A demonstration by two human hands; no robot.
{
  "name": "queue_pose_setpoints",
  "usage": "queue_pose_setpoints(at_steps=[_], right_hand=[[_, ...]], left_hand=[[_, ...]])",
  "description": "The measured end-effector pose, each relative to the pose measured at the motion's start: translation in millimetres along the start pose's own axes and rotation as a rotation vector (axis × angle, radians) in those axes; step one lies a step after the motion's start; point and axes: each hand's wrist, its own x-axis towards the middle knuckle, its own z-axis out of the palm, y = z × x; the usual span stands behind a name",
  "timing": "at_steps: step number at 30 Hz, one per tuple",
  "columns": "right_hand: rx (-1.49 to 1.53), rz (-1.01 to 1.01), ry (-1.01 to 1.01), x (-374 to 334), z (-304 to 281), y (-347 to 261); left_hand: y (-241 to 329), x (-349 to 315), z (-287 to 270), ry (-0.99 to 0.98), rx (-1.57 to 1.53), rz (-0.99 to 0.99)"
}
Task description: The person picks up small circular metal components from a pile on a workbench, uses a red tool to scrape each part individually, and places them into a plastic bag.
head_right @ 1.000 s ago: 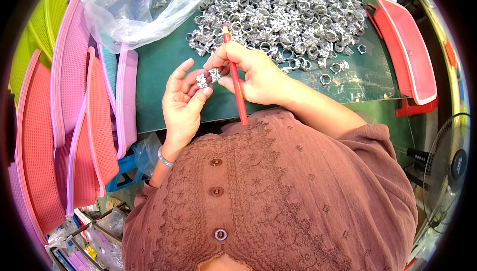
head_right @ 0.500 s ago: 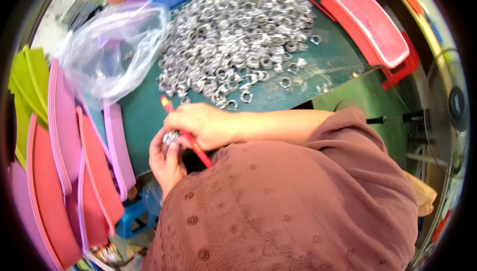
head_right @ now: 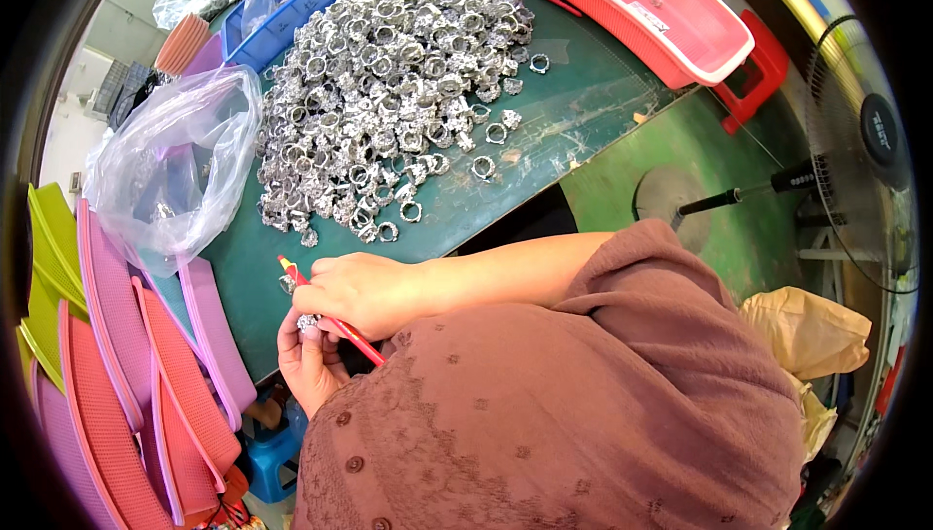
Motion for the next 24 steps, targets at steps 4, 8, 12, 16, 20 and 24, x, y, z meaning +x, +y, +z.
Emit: queue_pose_setpoints(at_steps=[4, 8, 12, 16, 20, 24], right_hand=[[-0.154, 0.051, 0.091, -16, -25, 5], [-0.362, 0.030, 0.362, -38, -83, 13], [-0.517, 0.153, 0.610, -75, -139, 27], [-0.675, 0.263, 0.656, -96, -174, 40], [-0.666, 0.308, 0.650, -95, -189, 48], [-0.608, 0.308, 0.596, -87, -196, 60]], left_hand=[[-2, 5, 7, -0.094, 0.012, -0.034], [-2, 11, 15, -0.130, 0.013, -0.079], [-4, 15, 17, -0.133, 0.113, -0.117], [-10, 23, 19, -0.144, 0.125, -0.111], [-19, 31, 14, -0.113, 0.178, -0.083], [-22, 35, 13, -0.085, 0.179, -0.070]])
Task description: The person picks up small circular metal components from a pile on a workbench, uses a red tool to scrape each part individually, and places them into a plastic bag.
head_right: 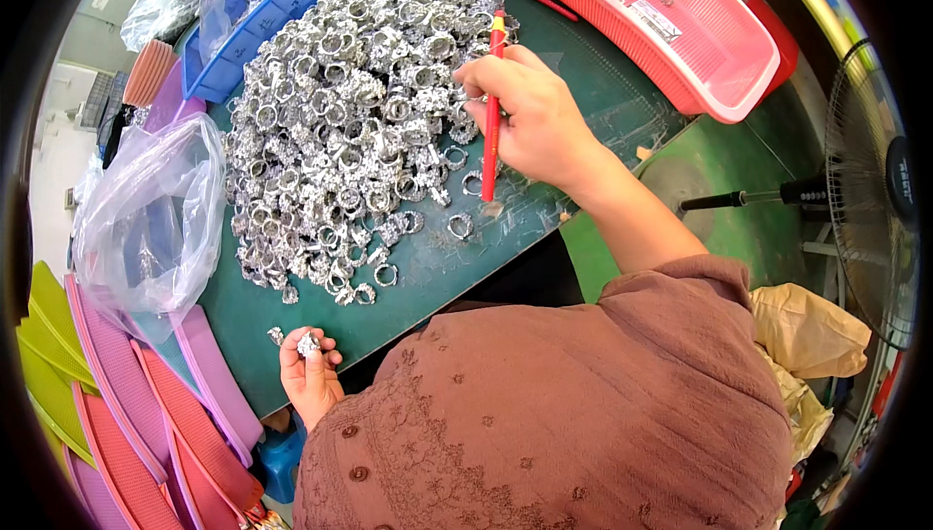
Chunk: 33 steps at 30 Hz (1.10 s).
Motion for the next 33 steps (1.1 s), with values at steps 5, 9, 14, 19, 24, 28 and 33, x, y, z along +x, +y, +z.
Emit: queue_pose_setpoints(at_steps=[5, 9, 14, 19, 24, 28, 33], right_hand=[[-0.021, -0.057, -0.055, 11, 6, 5], [-0.002, -0.079, -0.094, 13, 11, 7], [-0.035, -0.078, -0.145, 11, 13, 10], [-0.018, -0.095, -0.159, 15, 9, 10], [-0.053, -0.264, -0.208, 30, 18, 8], [-0.125, -0.243, -0.314, 36, 24, 10], [-0.044, -0.163, -0.338, 35, 19, 10]], left_hand=[[0, 2, -3, -0.020, 0.012, 0.008], [1, 1, 0, -0.010, 0.009, -0.002], [2, 2, 0, -0.015, 0.025, -0.009], [2, 2, -2, -0.030, 0.021, -0.007], [3, 2, -2, -0.037, 0.031, -0.010], [2, 3, -4, -0.049, 0.015, 0.005], [3, 3, -5, -0.062, 0.002, -0.003]])
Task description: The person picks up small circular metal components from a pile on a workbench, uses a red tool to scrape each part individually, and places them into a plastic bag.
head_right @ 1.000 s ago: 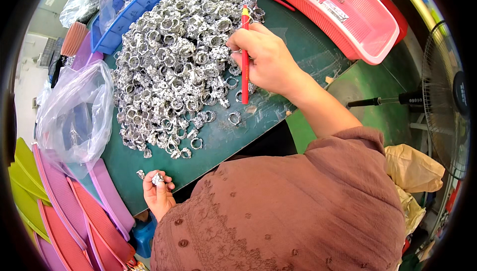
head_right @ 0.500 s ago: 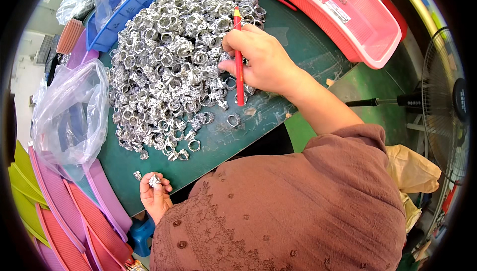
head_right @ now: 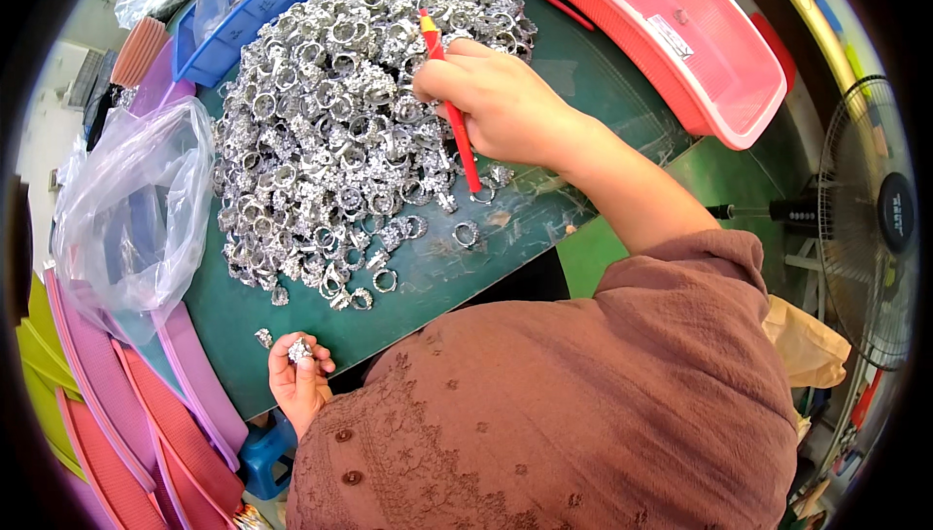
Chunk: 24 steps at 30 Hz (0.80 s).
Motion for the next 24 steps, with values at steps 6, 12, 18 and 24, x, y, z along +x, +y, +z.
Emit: queue_pose_setpoints(at_steps=[6, 12, 18, 24], right_hand=[[0.132, 0.127, 0.042, -13, -9, -9], [0.111, 0.032, 0.331, -13, -13, -43], [0.351, -0.175, 0.057, -14, 25, -107], [0.581, -0.468, -0.263, 0, 73, -193]], left_hand=[[0, -1, -1, -0.026, -0.013, 0.012], [3, -18, -6, 0.013, -0.045, 0.076], [6, -95, -70, 0.290, -0.002, 0.177], [5, -190, -158, 0.960, 0.030, 0.451]])
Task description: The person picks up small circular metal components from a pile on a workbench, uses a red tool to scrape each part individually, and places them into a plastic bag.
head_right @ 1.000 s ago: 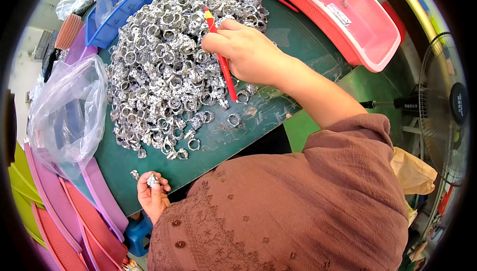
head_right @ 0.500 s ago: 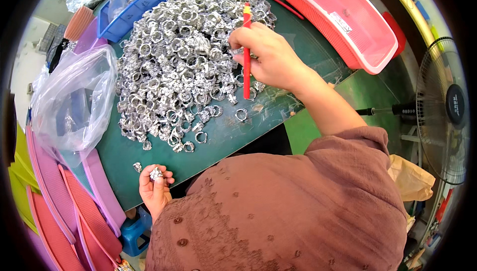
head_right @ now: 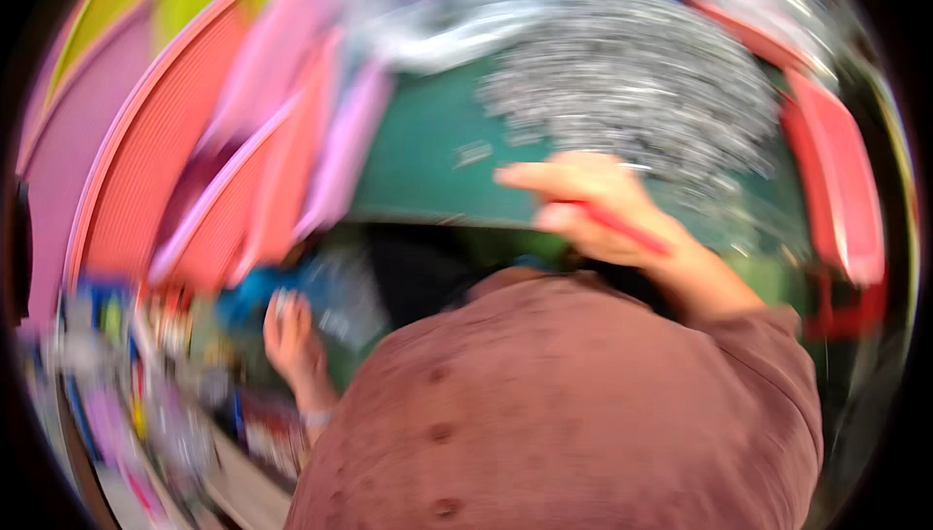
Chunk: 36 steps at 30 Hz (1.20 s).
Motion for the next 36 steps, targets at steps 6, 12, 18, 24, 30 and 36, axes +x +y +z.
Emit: queue_pose_setpoints(at_steps=[6, 12, 18, 24, 30, 36], right_hand=[[0.127, -0.373, -0.379, 84, 106, -71], [0.365, -0.338, -0.540, 137, 222, -112], [0.472, -0.131, -0.459, 164, 304, -119], [0.373, -0.296, -0.404, 182, 342, -119], [0.272, -0.357, -0.474, 188, 354, -117], [0.090, -0.430, -0.540, 188, 356, -114]], left_hand=[[32, 11, -58, 0.170, -0.209, 0.294], [27, 10, -80, 0.124, -0.232, 0.357], [13, 24, -106, 0.064, -0.359, 0.256], [1, 41, -125, 0.054, -0.475, 0.142], [-7, 52, -132, 0.047, -0.498, 0.138], [-15, 54, -138, 0.088, -0.381, 0.256]])
